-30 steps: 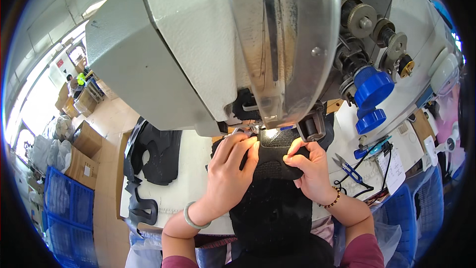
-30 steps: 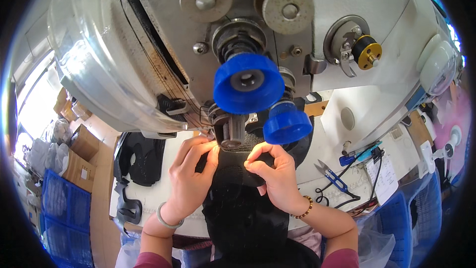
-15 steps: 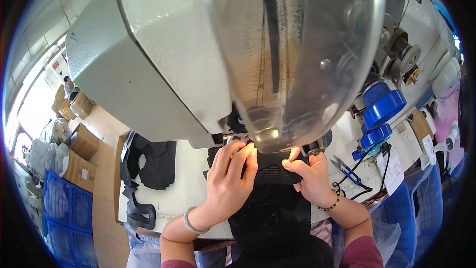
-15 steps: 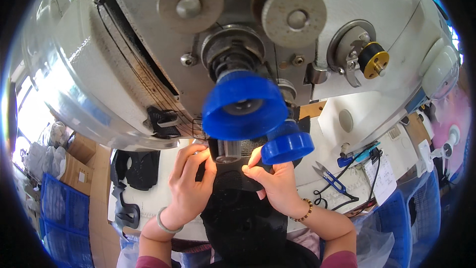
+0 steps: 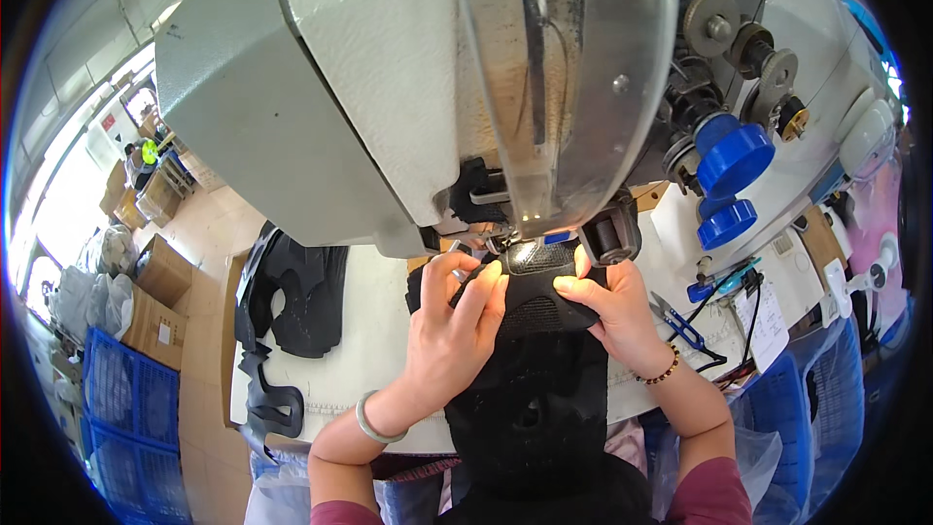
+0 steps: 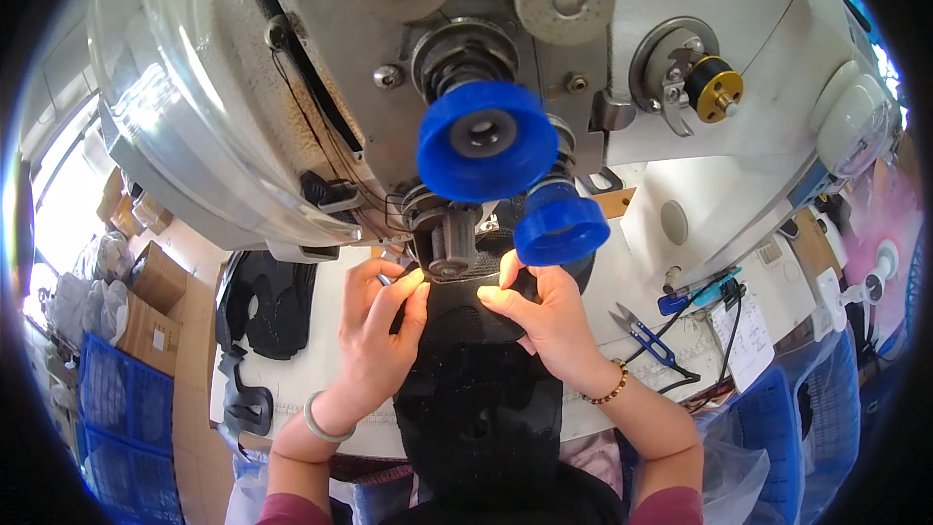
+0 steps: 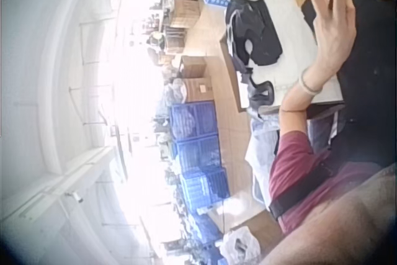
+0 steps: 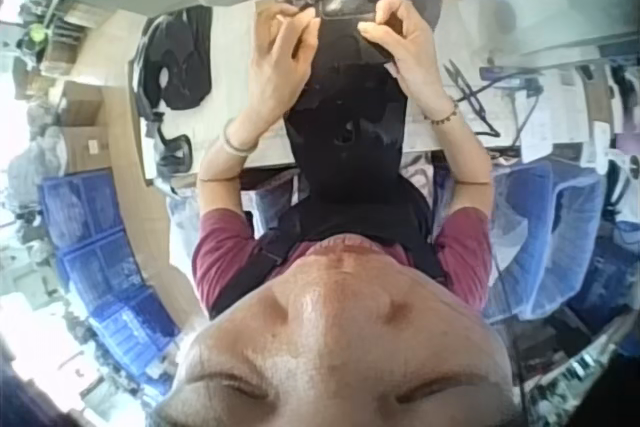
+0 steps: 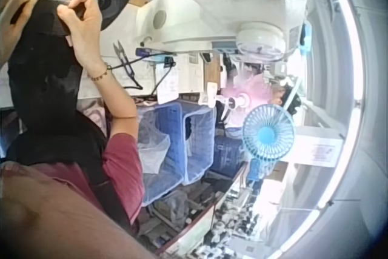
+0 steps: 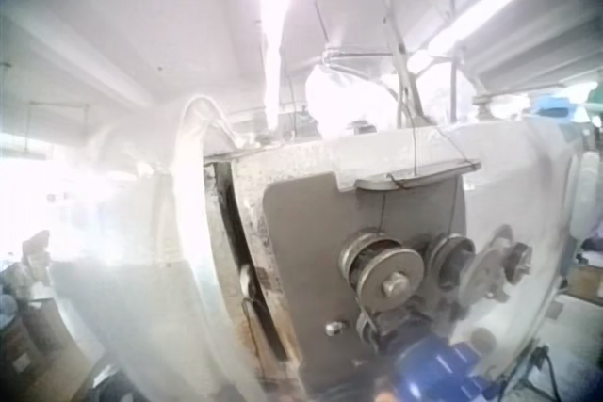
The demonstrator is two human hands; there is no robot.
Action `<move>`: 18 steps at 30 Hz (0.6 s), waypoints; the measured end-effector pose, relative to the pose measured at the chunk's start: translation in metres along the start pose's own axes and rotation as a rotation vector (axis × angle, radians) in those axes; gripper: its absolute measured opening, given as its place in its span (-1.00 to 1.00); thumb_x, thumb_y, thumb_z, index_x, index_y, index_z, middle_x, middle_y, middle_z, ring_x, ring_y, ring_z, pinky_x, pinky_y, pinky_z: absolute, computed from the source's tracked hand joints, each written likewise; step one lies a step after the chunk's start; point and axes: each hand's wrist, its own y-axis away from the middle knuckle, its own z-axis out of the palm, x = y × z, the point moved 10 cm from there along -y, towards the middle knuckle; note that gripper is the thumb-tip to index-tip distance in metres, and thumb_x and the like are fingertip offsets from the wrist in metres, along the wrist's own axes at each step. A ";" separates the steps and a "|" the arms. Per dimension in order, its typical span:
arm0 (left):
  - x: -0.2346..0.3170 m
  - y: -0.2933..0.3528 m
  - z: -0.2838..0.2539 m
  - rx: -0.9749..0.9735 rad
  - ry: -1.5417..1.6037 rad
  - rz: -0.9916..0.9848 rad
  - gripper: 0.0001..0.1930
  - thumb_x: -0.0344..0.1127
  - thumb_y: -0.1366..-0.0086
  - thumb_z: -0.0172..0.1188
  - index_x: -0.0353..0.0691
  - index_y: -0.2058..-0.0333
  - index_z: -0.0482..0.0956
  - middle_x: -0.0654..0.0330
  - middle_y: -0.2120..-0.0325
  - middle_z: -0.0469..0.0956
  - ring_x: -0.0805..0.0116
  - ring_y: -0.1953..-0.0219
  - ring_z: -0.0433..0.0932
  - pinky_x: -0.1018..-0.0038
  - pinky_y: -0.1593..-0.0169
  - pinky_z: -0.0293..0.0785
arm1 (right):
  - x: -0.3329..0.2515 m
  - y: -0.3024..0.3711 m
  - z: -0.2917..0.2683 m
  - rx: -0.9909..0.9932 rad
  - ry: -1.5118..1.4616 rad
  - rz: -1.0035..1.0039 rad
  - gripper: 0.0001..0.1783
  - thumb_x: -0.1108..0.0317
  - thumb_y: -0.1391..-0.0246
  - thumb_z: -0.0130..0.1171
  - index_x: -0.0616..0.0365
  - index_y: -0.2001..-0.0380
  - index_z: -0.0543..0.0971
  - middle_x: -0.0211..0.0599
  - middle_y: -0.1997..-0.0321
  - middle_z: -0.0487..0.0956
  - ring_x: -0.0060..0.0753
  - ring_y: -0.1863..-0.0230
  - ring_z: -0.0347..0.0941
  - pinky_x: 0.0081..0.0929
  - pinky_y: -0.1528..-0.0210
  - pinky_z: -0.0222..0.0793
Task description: The person aligns pieces of black shoe material by hand and feeds them under the needle of a sewing machine, stitching the parts together along the edges while repositioning and rotating the material.
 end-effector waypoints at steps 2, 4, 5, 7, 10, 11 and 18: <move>0.003 -0.001 -0.003 -0.015 0.003 0.020 -0.79 -0.57 -0.04 0.23 -0.29 0.29 0.51 0.10 0.25 0.36 0.45 0.57 0.35 0.52 0.46 0.32 | -0.005 0.001 -0.001 -0.008 0.047 -0.026 -0.76 0.44 0.03 0.21 0.07 0.49 0.30 -0.56 0.57 0.33 -0.81 0.67 0.21 -0.77 0.67 0.04; 0.002 -0.002 -0.004 -0.022 -0.002 0.043 -0.79 -0.57 -0.03 0.25 -0.29 0.30 0.53 0.11 0.25 0.38 0.47 0.58 0.35 0.53 0.48 0.32 | -0.012 0.000 -0.002 -0.022 0.259 -0.061 -0.73 0.44 0.07 0.25 0.08 0.51 0.30 -0.58 0.55 0.27 -0.81 0.60 0.20 -0.74 0.57 0.07; 0.006 0.000 -0.004 -0.013 0.001 0.116 -0.76 -0.53 -0.03 0.27 -0.30 0.28 0.52 0.09 0.24 0.36 0.42 0.57 0.37 0.52 0.52 0.35 | -0.012 0.000 -0.001 -0.026 0.259 -0.065 -0.73 0.44 0.07 0.25 0.08 0.51 0.30 -0.58 0.55 0.27 -0.81 0.60 0.20 -0.74 0.57 0.07; 0.011 0.003 -0.003 -0.012 -0.031 0.188 -0.71 -0.50 0.00 0.30 -0.31 0.24 0.51 0.05 0.25 0.36 0.33 0.50 0.43 0.51 0.55 0.41 | -0.018 0.002 -0.002 0.009 0.253 -0.160 -0.73 0.43 0.09 0.27 0.08 0.51 0.32 -0.60 0.51 0.28 -0.78 0.52 0.21 -0.72 0.49 0.11; 0.015 0.000 -0.003 0.009 -0.076 0.239 -0.71 -0.52 0.02 0.30 -0.32 0.26 0.50 0.03 0.28 0.37 0.31 0.47 0.45 0.52 0.55 0.43 | -0.011 0.003 -0.009 0.057 0.244 -0.119 -0.73 0.44 0.11 0.29 0.07 0.50 0.33 -0.60 0.47 0.29 -0.76 0.43 0.22 -0.70 0.39 0.15; 0.014 -0.001 -0.002 0.007 -0.075 0.237 -0.71 -0.52 0.02 0.30 -0.32 0.26 0.50 0.03 0.28 0.37 0.31 0.47 0.45 0.52 0.55 0.43 | -0.011 0.002 -0.009 0.058 0.245 -0.116 -0.73 0.44 0.11 0.29 0.07 0.50 0.33 -0.60 0.47 0.29 -0.76 0.43 0.22 -0.70 0.39 0.15; 0.013 -0.007 -0.003 0.077 -0.090 0.249 -0.72 -0.54 0.05 0.31 -0.31 0.30 0.50 0.02 0.29 0.39 0.27 0.44 0.47 0.52 0.55 0.46 | 0.000 -0.006 -0.021 0.115 0.089 -0.032 -0.60 0.61 0.18 0.26 0.21 0.19 0.43 -0.31 0.27 0.55 -0.51 0.23 0.50 -0.56 0.11 0.39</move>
